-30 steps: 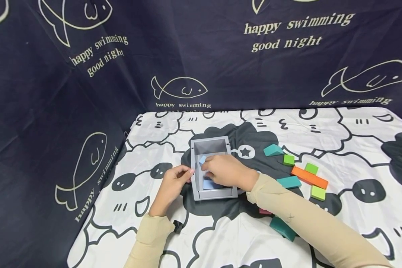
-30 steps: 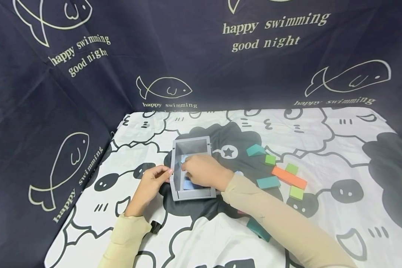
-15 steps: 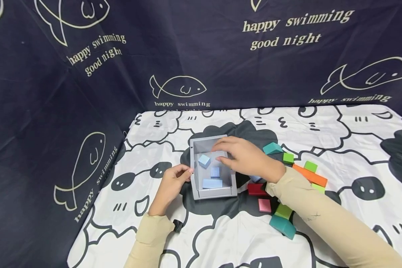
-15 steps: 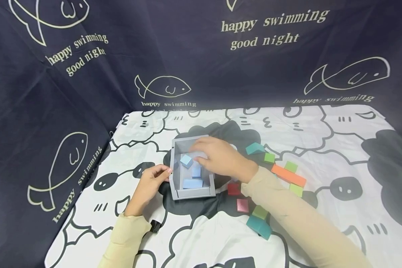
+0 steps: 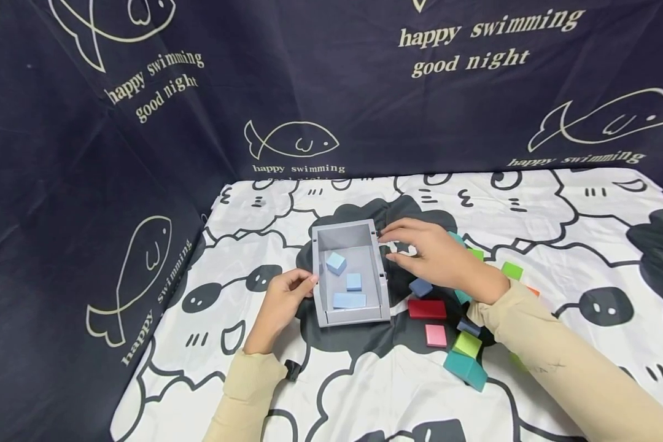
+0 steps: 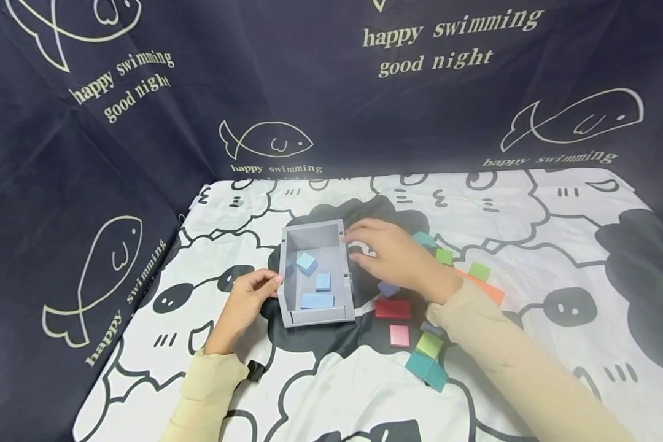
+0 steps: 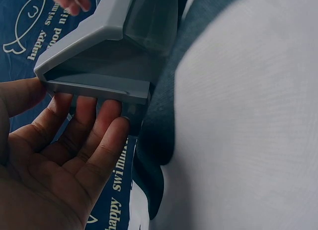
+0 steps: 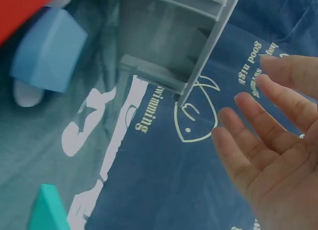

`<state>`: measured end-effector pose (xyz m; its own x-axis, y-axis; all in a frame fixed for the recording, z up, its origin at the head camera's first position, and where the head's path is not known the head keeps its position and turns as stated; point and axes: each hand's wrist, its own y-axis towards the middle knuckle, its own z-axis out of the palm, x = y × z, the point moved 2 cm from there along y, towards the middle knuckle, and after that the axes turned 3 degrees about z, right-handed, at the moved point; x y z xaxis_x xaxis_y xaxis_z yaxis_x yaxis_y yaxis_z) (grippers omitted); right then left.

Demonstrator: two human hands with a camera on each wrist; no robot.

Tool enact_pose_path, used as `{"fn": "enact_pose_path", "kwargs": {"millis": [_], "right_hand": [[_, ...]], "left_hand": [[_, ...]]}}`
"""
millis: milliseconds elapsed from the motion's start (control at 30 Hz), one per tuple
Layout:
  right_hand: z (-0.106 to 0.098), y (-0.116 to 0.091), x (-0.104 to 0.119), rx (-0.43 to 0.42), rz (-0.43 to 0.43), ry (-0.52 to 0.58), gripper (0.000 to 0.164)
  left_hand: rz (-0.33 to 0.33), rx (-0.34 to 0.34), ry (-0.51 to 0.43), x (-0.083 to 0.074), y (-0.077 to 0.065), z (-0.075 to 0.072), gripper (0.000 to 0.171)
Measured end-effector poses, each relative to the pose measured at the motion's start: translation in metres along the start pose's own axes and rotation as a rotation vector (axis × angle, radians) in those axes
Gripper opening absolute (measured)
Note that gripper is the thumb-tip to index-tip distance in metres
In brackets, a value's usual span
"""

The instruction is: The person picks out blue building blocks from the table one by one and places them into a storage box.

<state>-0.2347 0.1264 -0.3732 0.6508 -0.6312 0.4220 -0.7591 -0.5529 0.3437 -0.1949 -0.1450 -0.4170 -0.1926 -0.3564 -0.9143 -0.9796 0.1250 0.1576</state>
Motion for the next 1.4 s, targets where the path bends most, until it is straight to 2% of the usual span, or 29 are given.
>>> {"fn": "enact_pose_path", "kwargs": {"millis": [133, 267, 667, 1100, 1400], "right_hand": [[0.0, -0.006, -0.006, -0.021, 0.006, 0.012, 0.027], [0.002, -0.014, -0.014, -0.008, 0.017, 0.007, 0.028], [0.019, -0.032, -0.031, 0.155, 0.138, -0.024, 0.03], [0.029, -0.036, -0.037, 0.252, 0.124, -0.058, 0.027], [0.034, -0.04, -0.035, 0.285, 0.123, -0.052, 0.023]], "left_hand": [[0.001, -0.006, -0.004, -0.001, 0.001, -0.001, 0.017], [-0.005, -0.009, -0.006, -0.001, 0.001, -0.001, 0.017], [0.002, 0.002, -0.026, -0.004, 0.001, -0.002, 0.016], [-0.009, 0.003, -0.002, -0.003, 0.001, -0.002, 0.016], [-0.01, 0.001, -0.005, -0.001, -0.001, -0.001, 0.016]]}}
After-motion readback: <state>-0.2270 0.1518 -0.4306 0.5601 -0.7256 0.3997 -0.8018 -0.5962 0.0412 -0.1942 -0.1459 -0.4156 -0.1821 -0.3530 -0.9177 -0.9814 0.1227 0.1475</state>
